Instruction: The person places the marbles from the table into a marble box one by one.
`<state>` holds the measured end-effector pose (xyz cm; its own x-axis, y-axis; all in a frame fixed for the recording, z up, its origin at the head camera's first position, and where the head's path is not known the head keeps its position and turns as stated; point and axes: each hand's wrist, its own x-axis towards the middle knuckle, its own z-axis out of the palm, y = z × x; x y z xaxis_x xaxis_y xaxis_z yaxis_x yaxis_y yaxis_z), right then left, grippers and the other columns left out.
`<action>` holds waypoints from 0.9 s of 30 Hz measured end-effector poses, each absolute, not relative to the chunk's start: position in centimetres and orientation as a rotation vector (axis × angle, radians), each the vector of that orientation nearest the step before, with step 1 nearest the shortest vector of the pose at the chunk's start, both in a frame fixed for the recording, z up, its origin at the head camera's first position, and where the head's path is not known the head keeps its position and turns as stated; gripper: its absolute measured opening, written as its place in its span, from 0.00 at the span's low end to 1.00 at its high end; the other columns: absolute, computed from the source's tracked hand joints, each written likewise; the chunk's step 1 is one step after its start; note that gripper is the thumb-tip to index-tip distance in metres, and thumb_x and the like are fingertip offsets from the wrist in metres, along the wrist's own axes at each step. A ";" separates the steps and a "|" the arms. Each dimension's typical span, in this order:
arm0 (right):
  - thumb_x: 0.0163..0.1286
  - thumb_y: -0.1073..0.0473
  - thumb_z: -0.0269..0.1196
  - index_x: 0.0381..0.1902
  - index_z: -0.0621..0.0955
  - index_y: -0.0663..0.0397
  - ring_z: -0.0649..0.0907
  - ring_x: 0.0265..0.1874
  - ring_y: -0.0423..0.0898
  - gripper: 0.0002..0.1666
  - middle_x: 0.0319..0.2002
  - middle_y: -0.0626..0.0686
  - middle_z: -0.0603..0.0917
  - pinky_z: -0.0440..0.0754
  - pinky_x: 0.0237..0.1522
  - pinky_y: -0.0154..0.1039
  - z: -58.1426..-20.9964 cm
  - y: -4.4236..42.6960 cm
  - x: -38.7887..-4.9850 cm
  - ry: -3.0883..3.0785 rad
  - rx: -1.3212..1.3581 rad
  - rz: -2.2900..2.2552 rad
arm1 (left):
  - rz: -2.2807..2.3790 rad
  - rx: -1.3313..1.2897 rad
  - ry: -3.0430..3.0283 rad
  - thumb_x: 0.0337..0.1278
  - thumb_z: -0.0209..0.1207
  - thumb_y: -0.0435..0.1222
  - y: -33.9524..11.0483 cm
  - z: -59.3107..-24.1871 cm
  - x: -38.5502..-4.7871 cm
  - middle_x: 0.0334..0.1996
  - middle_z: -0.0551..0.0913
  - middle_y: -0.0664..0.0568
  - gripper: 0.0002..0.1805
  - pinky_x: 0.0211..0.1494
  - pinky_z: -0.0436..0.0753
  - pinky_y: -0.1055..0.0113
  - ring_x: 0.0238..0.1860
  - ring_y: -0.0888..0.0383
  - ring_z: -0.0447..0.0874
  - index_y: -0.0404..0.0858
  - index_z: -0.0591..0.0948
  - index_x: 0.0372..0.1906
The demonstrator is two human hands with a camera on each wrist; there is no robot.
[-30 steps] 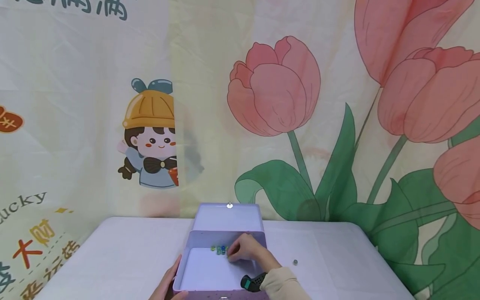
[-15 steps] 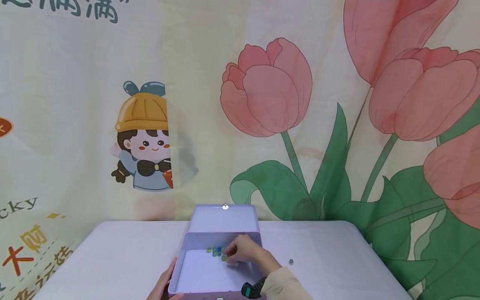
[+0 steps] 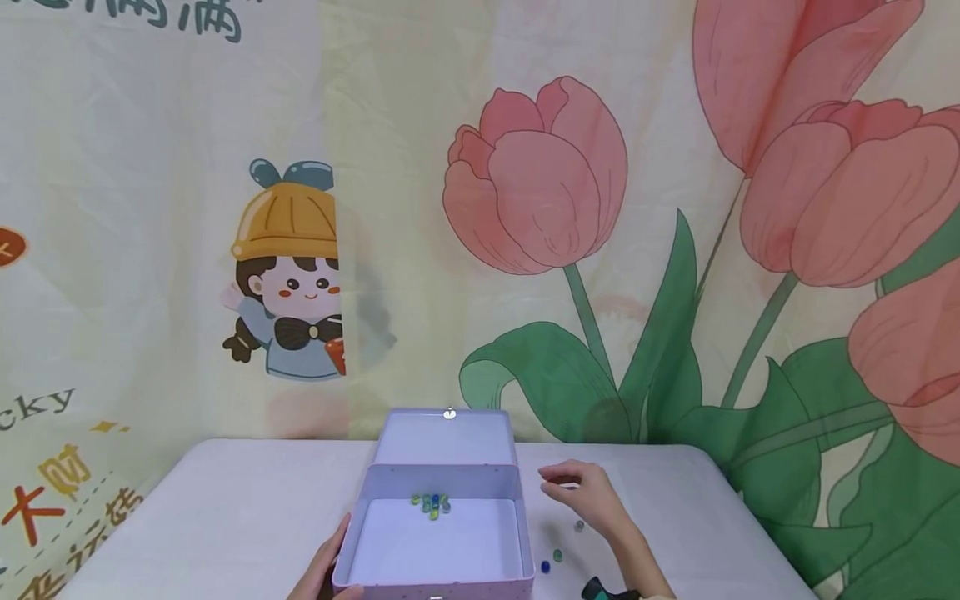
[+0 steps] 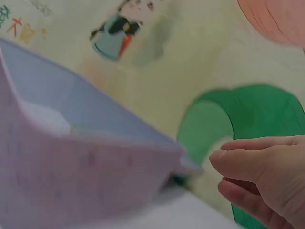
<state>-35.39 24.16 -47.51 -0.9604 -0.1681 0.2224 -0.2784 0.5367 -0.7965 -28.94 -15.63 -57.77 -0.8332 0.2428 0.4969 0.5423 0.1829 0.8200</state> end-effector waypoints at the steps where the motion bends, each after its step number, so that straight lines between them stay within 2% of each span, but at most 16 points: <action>1: 0.61 0.56 0.67 0.44 0.85 0.53 0.83 0.41 0.44 0.14 0.42 0.53 0.86 0.81 0.43 0.34 -48.2 24.9 -35.3 -2.642 0.330 1.363 | -1.694 -0.758 -2.205 0.52 0.58 0.20 -15.7 -57.8 -28.9 0.63 0.54 0.78 0.46 0.46 0.78 0.74 0.55 0.77 0.68 0.28 0.47 0.73; 7: 0.56 0.61 0.70 0.42 0.85 0.59 0.84 0.38 0.46 0.15 0.37 0.53 0.87 0.82 0.42 0.40 -52.0 27.4 -34.6 -2.673 0.063 1.261 | -1.698 -0.850 -2.159 0.53 0.56 0.19 -16.0 -58.2 -29.0 0.66 0.53 0.77 0.46 0.48 0.77 0.75 0.57 0.76 0.67 0.29 0.45 0.74; 12: 0.55 0.61 0.70 0.43 0.85 0.55 0.83 0.36 0.43 0.15 0.37 0.50 0.86 0.82 0.41 0.40 -54.0 27.8 -34.6 -2.709 -0.106 1.240 | -1.693 -0.911 -2.139 0.52 0.55 0.17 -16.1 -58.2 -29.1 0.67 0.51 0.77 0.46 0.49 0.76 0.75 0.58 0.76 0.66 0.27 0.44 0.73; 17: 0.54 0.63 0.70 0.41 0.85 0.54 0.82 0.35 0.42 0.14 0.36 0.49 0.85 0.83 0.40 0.40 -54.5 27.6 -34.7 -2.704 -0.159 1.208 | -1.705 -0.842 -2.182 0.54 0.56 0.20 -16.0 -57.7 -28.6 0.65 0.51 0.79 0.45 0.48 0.76 0.75 0.57 0.77 0.65 0.28 0.45 0.73; 20: 0.54 0.64 0.70 0.40 0.85 0.54 0.82 0.35 0.42 0.13 0.34 0.48 0.85 0.83 0.39 0.40 -54.5 27.7 -34.6 -2.707 -0.156 1.171 | -1.701 -0.750 -2.222 0.54 0.58 0.23 -15.8 -57.3 -28.2 0.67 0.56 0.67 0.45 0.48 0.76 0.75 0.56 0.75 0.68 0.30 0.47 0.74; 24: 0.53 0.66 0.70 0.38 0.86 0.55 0.82 0.33 0.41 0.12 0.32 0.48 0.85 0.82 0.37 0.39 -54.5 27.8 -34.6 -2.724 -0.137 1.147 | -1.753 -0.613 -2.288 0.56 0.59 0.26 -15.7 -56.7 -27.7 0.67 0.57 0.42 0.44 0.49 0.76 0.75 0.55 0.70 0.72 0.34 0.49 0.74; 27: 0.52 0.67 0.69 0.37 0.86 0.55 0.81 0.31 0.41 0.12 0.31 0.47 0.85 0.82 0.36 0.38 -54.6 27.9 -34.5 -2.735 -0.137 1.131 | -1.818 -0.533 -2.347 0.57 0.59 0.28 -15.6 -56.1 -27.5 0.67 0.56 0.37 0.44 0.49 0.76 0.75 0.55 0.67 0.72 0.35 0.48 0.75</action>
